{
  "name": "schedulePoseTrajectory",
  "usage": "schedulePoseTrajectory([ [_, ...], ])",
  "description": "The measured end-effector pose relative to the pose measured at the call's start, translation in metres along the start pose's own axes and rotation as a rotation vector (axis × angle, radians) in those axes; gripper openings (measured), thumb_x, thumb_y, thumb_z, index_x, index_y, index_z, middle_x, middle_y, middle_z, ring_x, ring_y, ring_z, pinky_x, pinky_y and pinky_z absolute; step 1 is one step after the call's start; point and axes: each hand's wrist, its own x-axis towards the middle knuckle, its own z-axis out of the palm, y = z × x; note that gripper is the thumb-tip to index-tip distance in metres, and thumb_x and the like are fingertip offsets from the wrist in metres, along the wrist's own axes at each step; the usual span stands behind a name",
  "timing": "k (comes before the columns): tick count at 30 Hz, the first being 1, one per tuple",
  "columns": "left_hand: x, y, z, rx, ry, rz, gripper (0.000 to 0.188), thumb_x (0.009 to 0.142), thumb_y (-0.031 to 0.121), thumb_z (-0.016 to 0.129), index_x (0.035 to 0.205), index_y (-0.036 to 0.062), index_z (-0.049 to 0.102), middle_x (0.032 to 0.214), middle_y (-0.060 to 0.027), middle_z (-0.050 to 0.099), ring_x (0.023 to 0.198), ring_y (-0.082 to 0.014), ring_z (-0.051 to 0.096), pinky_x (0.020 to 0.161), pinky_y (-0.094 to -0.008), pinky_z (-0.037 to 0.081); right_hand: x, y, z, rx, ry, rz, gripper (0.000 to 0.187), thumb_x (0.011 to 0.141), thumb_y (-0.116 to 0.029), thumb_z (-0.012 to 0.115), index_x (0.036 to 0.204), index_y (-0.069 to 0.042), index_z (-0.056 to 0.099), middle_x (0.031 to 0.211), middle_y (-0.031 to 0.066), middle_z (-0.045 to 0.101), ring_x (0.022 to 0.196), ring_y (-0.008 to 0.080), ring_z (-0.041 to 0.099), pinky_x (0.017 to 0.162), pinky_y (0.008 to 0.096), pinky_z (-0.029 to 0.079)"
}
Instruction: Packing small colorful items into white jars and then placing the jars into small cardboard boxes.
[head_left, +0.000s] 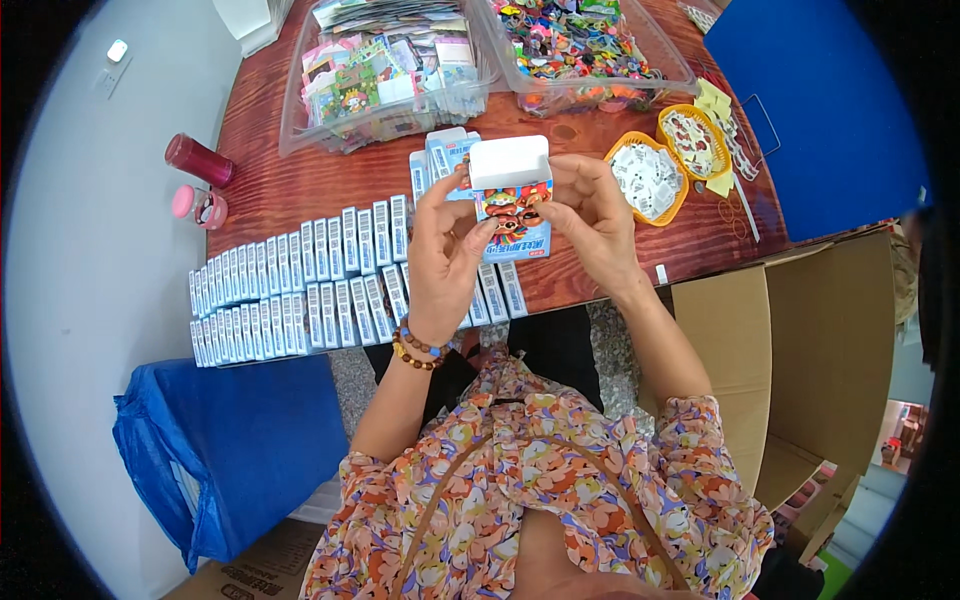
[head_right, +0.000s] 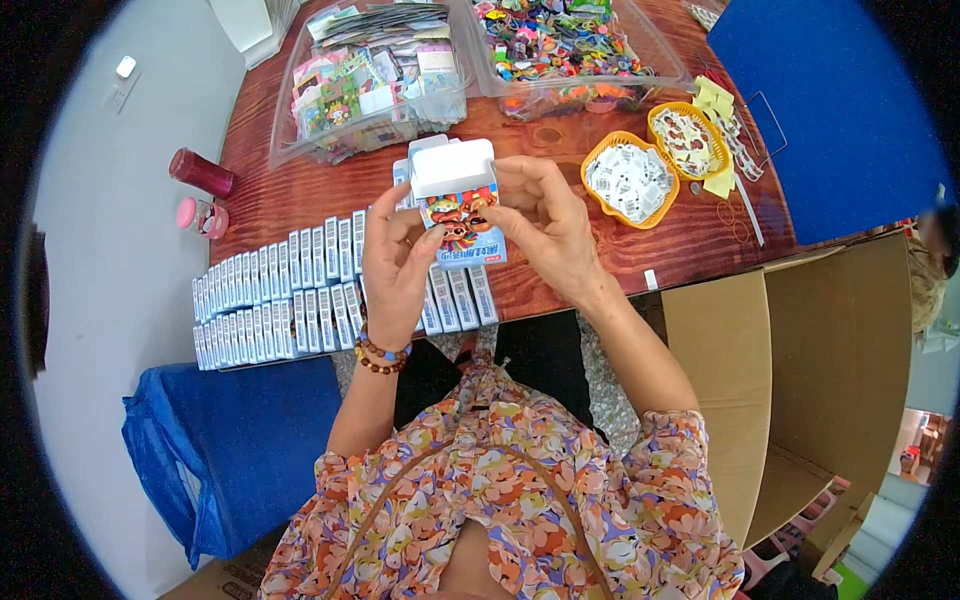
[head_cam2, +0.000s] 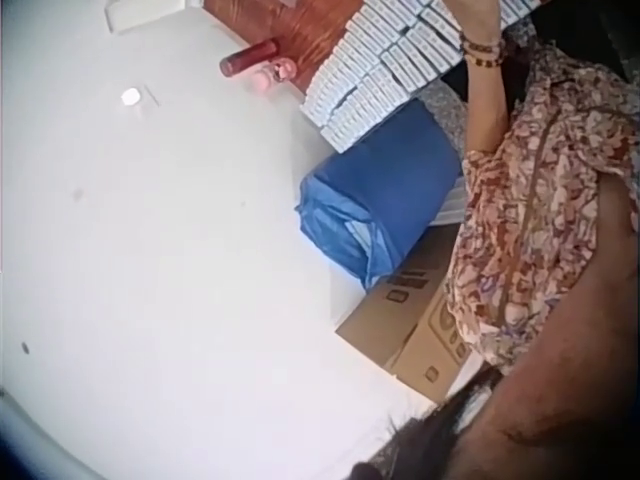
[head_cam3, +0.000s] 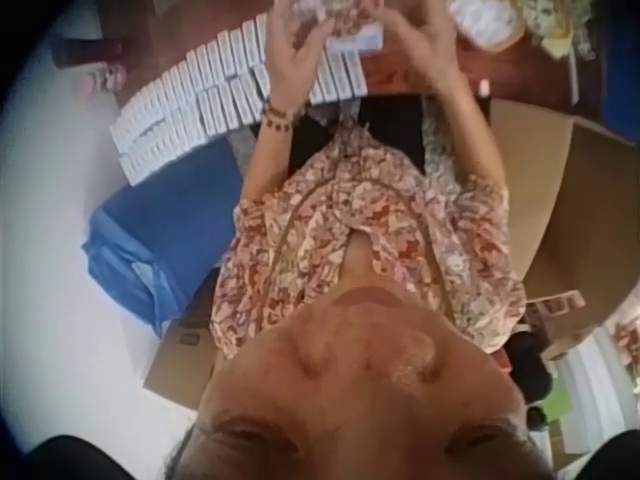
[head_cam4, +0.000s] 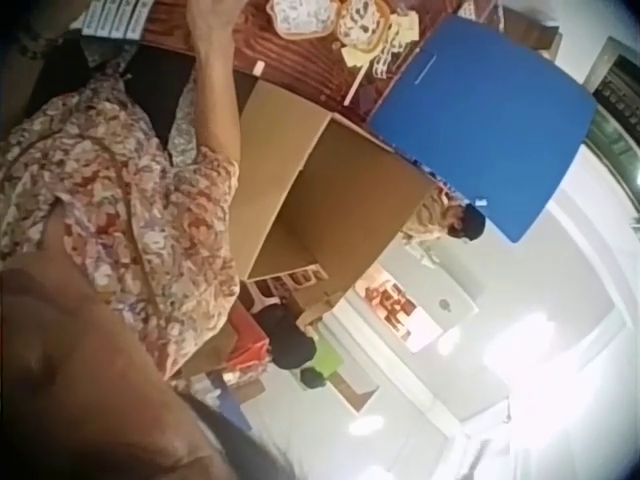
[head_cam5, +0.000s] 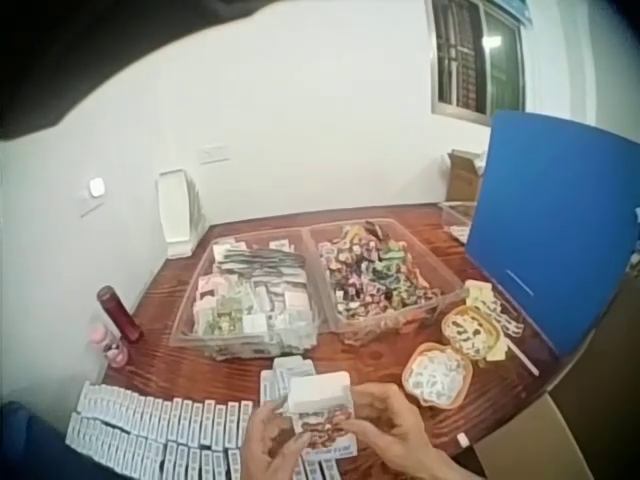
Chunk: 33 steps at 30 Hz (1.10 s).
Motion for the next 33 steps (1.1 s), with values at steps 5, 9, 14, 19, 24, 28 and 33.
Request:
schedulePoseTrajectory([
  [5,-0.005,-0.006,0.000,-0.019,0.020,0.179,0.061,0.095,-0.001,0.063,0.145,0.0034,0.030,0.108,-0.0100,0.061,0.098,-0.0169,0.065,0.080,-0.0297,0.054,-0.002,-0.003,-0.008,-0.127,-0.137,-0.060,0.043,0.094,0.005,0.063,0.134,0.003,0.049,0.124,0.0136,0.061,0.113,0.0214,0.065,0.090,0.0317,0.057],
  [9,-0.005,-0.003,-0.006,0.024,-0.063,0.181,0.056,0.095,0.000,0.064,0.143,0.0060,0.037,0.114,-0.0098,0.059,0.096,-0.0133,0.063,0.077,-0.0278,0.054,-0.002,-0.005,-0.014,-0.123,-0.180,-0.125,0.039,0.093,0.005,0.064,0.131,0.003,0.054,0.120,0.0126,0.062,0.109,0.0199,0.066,0.087,0.0301,0.058],
  [14,-0.004,0.004,-0.015,0.161,-0.243,0.082,0.032,0.091,0.002,0.069,0.122,0.0030,0.062,0.113,-0.0083,0.059,0.089,-0.0127,0.061,0.076,-0.0267,0.054,0.005,-0.012,-0.024,-0.354,-0.356,-0.187,0.026,0.092,0.002,0.067,0.117,0.002,0.063,0.117,0.0129,0.061,0.099,0.0164,0.066,0.081,0.0275,0.057],
  [19,-0.014,0.004,-0.002,-0.086,-0.073,-0.044,0.029,0.090,0.000,0.070,0.118,0.0008,0.061,0.112,-0.0077,0.061,0.101,-0.0159,0.064,0.085,-0.0294,0.057,-0.001,-0.006,-0.019,-0.263,-0.299,-0.024,0.017,0.092,-0.003,0.069,0.108,0.001,0.066,0.113,0.0121,0.062,0.095,0.0152,0.065,0.079,0.0274,0.057],
  [24,-0.019,0.000,-0.007,-0.151,-0.027,-0.146,0.027,0.091,-0.001,0.069,0.116,0.0000,0.060,0.114,-0.0082,0.062,0.106,-0.0157,0.064,0.090,-0.0305,0.054,-0.003,-0.010,-0.018,-0.454,-0.316,-0.184,0.011,0.093,-0.006,0.068,0.102,0.000,0.068,0.112,0.0105,0.063,0.094,0.0144,0.063,0.076,0.0277,0.053],
  [28,-0.023,-0.013,-0.011,0.032,-0.071,-0.057,0.023,0.090,0.003,0.071,0.111,-0.0005,0.062,0.110,-0.0090,0.063,0.099,-0.0159,0.064,0.088,-0.0297,0.053,-0.008,-0.007,-0.019,-0.421,-0.333,-0.091,0.011,0.092,-0.005,0.069,0.102,-0.001,0.069,0.109,0.0095,0.064,0.092,0.0140,0.062,0.076,0.0284,0.052],
  [33,-0.023,-0.008,-0.009,0.120,-0.077,-0.037,0.020,0.089,0.007,0.071,0.106,-0.0008,0.064,0.106,-0.0092,0.063,0.093,-0.0174,0.063,0.084,-0.0304,0.052,-0.012,-0.013,-0.005,-0.127,-0.082,0.140,0.019,0.100,-0.018,0.061,0.102,-0.001,0.068,0.104,0.0042,0.064,0.090,0.0101,0.060,0.077,0.0272,0.050],
])
